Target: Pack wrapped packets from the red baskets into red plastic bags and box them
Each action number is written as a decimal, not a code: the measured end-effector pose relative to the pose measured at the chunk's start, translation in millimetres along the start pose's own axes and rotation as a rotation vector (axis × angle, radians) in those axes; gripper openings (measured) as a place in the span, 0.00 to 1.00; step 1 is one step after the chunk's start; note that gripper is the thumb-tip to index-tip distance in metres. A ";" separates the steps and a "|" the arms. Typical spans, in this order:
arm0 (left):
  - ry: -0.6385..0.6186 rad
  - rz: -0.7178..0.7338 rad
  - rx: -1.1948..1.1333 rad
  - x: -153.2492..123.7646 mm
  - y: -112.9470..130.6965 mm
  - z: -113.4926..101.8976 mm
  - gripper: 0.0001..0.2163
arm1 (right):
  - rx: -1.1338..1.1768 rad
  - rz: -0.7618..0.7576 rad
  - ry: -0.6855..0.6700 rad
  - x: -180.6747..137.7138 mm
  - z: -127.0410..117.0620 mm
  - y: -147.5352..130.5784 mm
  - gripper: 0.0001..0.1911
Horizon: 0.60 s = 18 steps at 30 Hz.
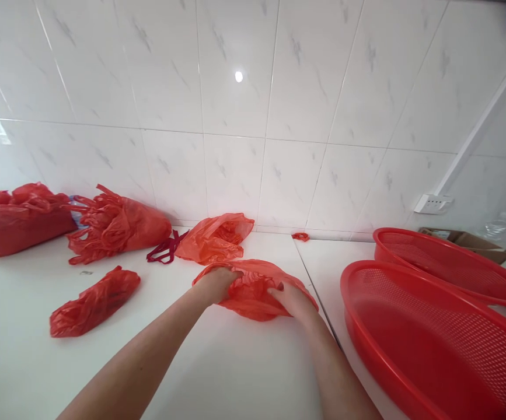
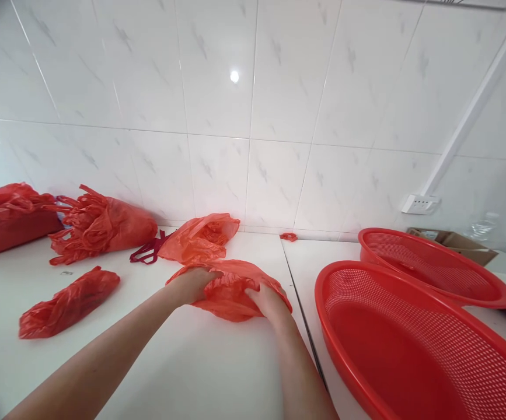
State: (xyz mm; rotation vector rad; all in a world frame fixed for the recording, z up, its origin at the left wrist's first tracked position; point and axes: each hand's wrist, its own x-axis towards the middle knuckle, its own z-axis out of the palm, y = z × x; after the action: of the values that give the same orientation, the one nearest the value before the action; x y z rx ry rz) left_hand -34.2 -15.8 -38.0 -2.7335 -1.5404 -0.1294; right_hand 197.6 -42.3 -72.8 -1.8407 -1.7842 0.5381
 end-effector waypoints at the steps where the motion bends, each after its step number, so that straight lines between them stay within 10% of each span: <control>1: 0.012 0.029 0.002 -1.1 3.8 0.3 0.18 | 0.053 -0.021 -0.010 0.2 -1.4 -0.1 0.16; 9: 0.164 0.051 0.014 10.7 36.8 11.3 0.11 | 0.199 -0.110 0.111 2.5 0.6 -8.2 0.17; 12: 0.175 0.020 0.027 14.2 38.5 23.0 0.23 | 0.039 -0.222 0.161 5.4 11.0 -6.1 0.22; 18: -0.152 -0.100 -0.105 6.6 25.1 25.4 0.35 | -0.101 -0.118 -0.041 9.7 18.9 8.8 0.33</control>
State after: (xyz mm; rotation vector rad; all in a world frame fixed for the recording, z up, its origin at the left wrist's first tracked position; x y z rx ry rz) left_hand -7.5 -22.1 -61.8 -2.8045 -1.7584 -0.0021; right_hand 193.6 -31.0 -92.4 -1.7884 -1.9654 0.4515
